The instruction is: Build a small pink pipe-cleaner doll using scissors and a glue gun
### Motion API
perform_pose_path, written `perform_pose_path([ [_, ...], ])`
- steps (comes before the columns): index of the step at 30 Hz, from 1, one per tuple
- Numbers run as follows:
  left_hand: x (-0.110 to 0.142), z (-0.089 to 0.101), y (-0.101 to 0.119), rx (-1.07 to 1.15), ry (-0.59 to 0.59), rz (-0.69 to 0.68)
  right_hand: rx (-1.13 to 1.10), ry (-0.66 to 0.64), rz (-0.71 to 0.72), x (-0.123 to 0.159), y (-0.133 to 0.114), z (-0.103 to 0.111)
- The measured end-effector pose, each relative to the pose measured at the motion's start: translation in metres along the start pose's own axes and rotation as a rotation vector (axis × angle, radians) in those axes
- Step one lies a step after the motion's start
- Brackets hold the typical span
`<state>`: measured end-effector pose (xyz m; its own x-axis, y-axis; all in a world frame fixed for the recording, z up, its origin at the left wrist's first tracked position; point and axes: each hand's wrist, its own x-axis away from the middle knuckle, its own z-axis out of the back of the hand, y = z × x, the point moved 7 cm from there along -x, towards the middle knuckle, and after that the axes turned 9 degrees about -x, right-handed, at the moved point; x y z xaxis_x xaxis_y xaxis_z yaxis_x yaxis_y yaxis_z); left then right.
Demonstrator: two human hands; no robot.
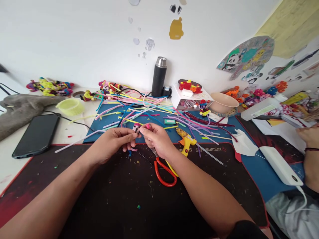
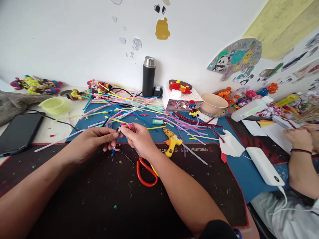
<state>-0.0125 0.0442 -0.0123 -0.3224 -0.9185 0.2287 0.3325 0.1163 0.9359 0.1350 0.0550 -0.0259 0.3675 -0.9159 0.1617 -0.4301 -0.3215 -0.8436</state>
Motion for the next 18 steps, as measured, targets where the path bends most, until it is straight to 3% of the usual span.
perform_pose_path([
  [18,0.0003,-0.0031,-0.0012,0.030,-0.017,0.016,0.066,-0.013,-0.017,0.0006,0.0023,-0.0009],
])
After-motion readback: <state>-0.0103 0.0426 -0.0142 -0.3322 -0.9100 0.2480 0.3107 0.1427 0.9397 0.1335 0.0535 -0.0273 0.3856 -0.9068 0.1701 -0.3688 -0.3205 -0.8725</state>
